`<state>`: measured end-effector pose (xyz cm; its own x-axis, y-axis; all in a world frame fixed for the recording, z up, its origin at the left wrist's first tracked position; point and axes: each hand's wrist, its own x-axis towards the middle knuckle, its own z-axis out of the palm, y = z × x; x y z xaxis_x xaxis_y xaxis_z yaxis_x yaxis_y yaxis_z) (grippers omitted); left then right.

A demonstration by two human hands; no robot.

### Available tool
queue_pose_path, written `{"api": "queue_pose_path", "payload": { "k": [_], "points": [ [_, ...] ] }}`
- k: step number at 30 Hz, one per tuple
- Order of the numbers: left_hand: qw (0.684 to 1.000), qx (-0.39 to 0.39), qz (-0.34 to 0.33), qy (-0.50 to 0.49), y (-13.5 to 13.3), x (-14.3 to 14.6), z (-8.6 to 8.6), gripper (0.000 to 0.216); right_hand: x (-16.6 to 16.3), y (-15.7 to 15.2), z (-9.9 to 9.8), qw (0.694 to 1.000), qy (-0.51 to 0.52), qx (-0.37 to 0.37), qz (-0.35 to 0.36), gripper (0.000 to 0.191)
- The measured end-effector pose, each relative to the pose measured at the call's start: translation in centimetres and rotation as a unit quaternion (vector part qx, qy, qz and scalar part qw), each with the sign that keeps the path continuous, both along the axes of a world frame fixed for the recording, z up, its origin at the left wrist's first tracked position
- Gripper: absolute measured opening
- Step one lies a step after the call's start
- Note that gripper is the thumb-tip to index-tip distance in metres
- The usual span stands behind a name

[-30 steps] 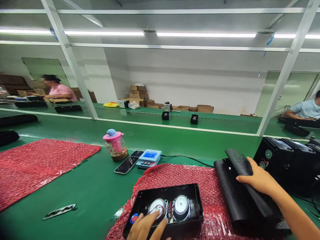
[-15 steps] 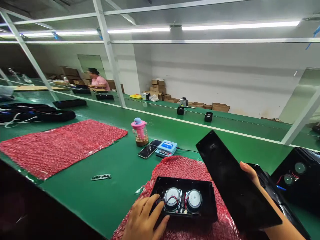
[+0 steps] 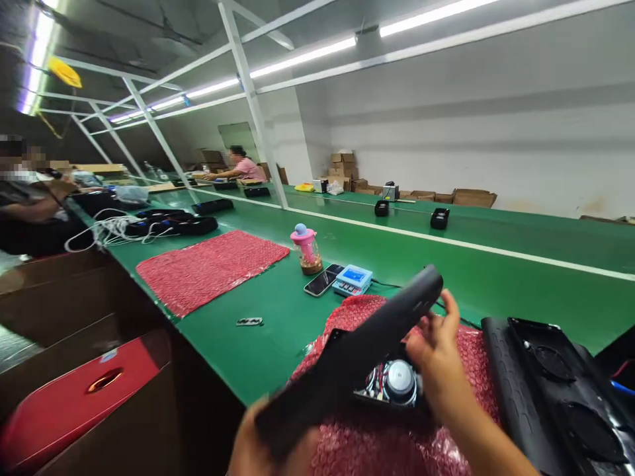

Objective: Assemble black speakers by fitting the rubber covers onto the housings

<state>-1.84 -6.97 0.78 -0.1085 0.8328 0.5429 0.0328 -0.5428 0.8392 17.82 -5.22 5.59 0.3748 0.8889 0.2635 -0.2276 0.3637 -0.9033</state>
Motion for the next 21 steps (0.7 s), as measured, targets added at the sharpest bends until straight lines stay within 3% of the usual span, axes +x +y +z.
{"api": "queue_pose_path", "payload": {
  "k": [1, 2, 5, 7, 9, 13, 17, 21],
  "points": [
    [0.995, -0.078, -0.008, -0.057, 0.8, -0.3, 1.0, 0.036, 1.3, 0.6, 0.3, 0.998, -0.040, -0.017, -0.046, 0.093],
    [0.992, -0.101, -0.014, -0.073, 1.9, -0.6, 1.8, 0.042, 2.5, 1.1, 0.6, 0.991, -0.101, -0.037, -0.078, 0.085],
    [0.969, -0.199, -0.109, -0.101, 5.4, -1.0, 2.9, 0.052, 4.9, 1.8, 1.5, 0.963, -0.245, -0.113, 0.018, 0.066],
    [0.969, -0.217, -0.099, -0.062, 7.1, -0.9, 2.2, 0.050, 5.3, 1.3, 1.9, 0.931, -0.322, -0.163, 0.050, 0.073],
    [0.972, -0.223, -0.068, 0.004, 8.0, -0.7, 0.9, 0.047, 5.2, 0.3, 2.0, 0.884, -0.420, -0.206, 0.011, 0.083],
    [0.961, -0.254, -0.082, 0.073, 8.7, -0.5, -1.0, 0.049, 5.6, -0.9, 0.4, 0.784, -0.550, -0.287, -0.002, 0.082],
    [0.944, -0.278, -0.086, 0.154, 9.8, -0.7, -0.9, 0.049, 6.4, -0.6, -1.9, 0.725, -0.612, -0.313, 0.048, 0.072],
    [0.938, -0.281, -0.101, 0.177, 10.6, -0.4, 0.1, 0.048, 6.3, -0.2, -2.8, 0.680, -0.654, -0.329, 0.045, 0.065]
  ]
}}
